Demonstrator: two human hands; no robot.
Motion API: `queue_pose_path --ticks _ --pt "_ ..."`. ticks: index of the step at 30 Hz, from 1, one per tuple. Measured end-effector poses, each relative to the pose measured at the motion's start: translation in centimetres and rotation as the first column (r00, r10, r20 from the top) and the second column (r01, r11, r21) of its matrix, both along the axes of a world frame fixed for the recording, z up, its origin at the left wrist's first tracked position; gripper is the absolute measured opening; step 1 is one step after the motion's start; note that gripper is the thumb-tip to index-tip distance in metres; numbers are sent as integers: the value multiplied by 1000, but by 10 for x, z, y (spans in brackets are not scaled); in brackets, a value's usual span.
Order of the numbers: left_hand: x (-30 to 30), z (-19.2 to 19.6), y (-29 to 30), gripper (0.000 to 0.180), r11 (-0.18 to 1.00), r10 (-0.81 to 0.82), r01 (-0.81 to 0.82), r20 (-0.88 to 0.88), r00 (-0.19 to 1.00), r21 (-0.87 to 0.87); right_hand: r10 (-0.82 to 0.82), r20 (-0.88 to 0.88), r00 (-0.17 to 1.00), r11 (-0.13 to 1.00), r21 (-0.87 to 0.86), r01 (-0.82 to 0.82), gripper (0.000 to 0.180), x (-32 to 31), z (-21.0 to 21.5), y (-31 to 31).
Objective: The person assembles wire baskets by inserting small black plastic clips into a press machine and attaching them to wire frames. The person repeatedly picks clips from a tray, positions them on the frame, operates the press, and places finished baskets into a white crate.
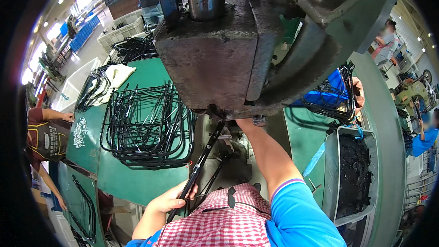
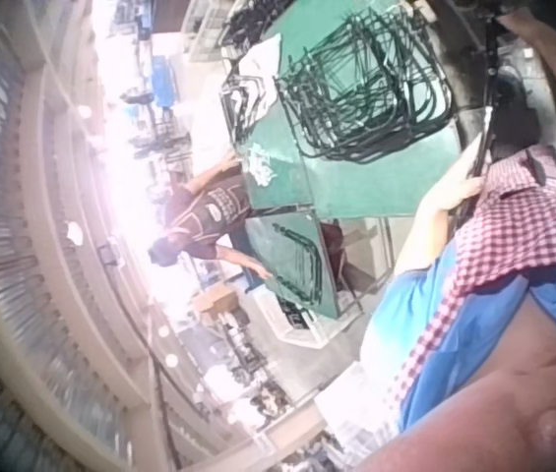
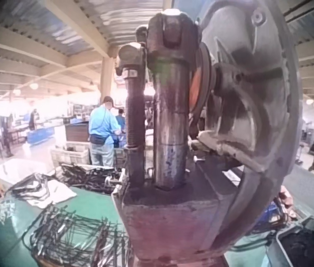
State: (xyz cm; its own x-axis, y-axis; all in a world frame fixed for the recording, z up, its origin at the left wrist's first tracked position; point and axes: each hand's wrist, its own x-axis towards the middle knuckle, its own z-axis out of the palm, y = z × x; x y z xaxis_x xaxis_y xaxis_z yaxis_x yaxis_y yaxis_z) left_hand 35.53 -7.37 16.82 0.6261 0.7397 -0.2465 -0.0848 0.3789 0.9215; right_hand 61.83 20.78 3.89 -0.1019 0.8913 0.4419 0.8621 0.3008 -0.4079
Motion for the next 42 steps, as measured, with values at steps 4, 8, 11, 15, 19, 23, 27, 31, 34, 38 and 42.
queue_pose_path --ticks 4,8,11,15,19,23,27,31,34,38,42 --pt "1 -9 -1 97 1000 12 -13 41 999 22 3 -6 1000 989 145 -2 35 10 -4 0" --pt "4 -12 0 102 1000 4 -4 57 998 1 55 -137 989 988 149 -34 21 23 22 -20" --pt "4 -16 -6 99 999 50 -50 34 998 -9 37 -851 524 854 -245 -459 7 -7 123 -91" --pt "9 -14 -4 97 997 66 -66 7 998 -36 231 -424 875 872 -308 -380 40 -2 143 -98" --pt "12 -22 -15 100 980 194 -195 -23 981 -34 401 -505 764 893 30 -449 19 -20 138 -87" --pt "24 -17 -19 102 977 214 -214 -26 976 -5 502 -421 755 864 224 -450 18 -29 114 -65" --pt "45 -8 -28 106 958 285 -286 -72 956 5 291 -773 563 765 -165 -623 17 -22 142 -78" --pt "69 -7 -37 112 933 356 -359 -100 929 -10 407 -619 672 783 -143 -605 29 -33 123 -64" --pt "96 5 -29 114 949 315 -317 -98 944 0 406 -253 878 912 168 -374 24 -54 85 -28" --pt "90 -11 -49 101 898 437 -437 -7 899 -49 273 -151 950 926 -225 -302 37 -3 153 -125" --pt "98 -13 -43 83 896 443 -441 72 893 -41 87 -404 911 995 -18 -103 48 82 125 -171"
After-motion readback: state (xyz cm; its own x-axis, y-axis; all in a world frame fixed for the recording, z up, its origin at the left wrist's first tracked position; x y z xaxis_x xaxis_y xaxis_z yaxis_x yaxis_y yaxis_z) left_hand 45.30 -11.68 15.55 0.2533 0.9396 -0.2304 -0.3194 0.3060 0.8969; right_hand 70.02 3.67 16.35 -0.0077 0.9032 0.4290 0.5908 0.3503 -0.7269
